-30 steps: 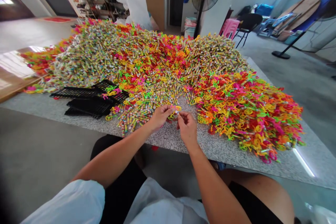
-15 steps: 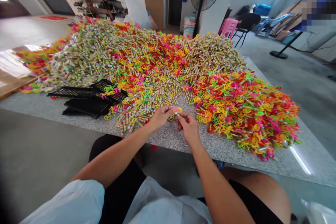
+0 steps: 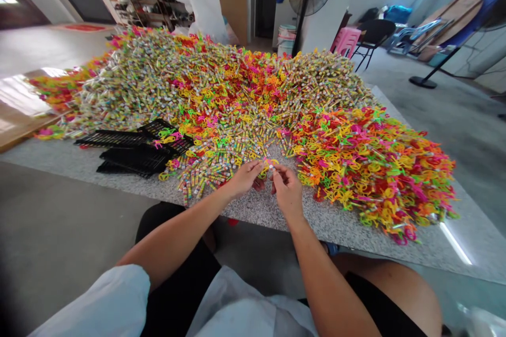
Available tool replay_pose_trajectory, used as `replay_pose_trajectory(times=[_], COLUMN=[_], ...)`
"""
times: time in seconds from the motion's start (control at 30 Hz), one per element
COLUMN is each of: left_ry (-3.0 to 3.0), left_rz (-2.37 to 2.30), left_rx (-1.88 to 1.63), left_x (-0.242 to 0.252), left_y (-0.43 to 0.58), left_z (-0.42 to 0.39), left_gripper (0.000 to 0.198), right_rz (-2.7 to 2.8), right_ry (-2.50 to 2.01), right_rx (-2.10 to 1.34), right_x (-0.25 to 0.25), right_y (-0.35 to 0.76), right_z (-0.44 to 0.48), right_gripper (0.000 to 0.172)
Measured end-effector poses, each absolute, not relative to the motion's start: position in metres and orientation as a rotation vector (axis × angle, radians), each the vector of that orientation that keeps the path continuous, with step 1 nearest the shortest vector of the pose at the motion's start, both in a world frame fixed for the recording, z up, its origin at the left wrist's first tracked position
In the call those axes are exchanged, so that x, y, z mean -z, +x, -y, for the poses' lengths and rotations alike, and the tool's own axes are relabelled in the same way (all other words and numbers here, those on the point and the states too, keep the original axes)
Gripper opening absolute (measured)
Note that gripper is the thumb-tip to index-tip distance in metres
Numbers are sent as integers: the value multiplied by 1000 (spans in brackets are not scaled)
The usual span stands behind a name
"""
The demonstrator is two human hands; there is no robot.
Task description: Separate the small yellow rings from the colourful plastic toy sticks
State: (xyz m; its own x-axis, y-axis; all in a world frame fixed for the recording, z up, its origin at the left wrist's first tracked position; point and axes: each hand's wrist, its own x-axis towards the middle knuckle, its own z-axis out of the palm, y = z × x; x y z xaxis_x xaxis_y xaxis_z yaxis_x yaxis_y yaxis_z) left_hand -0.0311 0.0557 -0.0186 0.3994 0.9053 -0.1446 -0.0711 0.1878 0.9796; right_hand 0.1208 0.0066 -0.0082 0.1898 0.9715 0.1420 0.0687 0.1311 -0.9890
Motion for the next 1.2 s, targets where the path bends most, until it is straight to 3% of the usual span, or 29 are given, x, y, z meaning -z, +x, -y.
replay_pose_trajectory(times=[0.33,1.03,1.2], left_ry=[1325,1294,1383], left_rz=[-936,-969,-988], left_rx=[-886,-1049,-935], left_x=[18,34,24], left_y=[-31,-12,-11], left_z=[-53,-39,-44], left_gripper=[41,36,36], right_rz=[1124,1170,1305], right_ry=[-1244,-1261,-1292], right_rx=[-865,-1055,-1049], right_x=[16,26,18], right_y=[115,133,145], right_z=[-3,5,1], right_gripper=[33,40,43])
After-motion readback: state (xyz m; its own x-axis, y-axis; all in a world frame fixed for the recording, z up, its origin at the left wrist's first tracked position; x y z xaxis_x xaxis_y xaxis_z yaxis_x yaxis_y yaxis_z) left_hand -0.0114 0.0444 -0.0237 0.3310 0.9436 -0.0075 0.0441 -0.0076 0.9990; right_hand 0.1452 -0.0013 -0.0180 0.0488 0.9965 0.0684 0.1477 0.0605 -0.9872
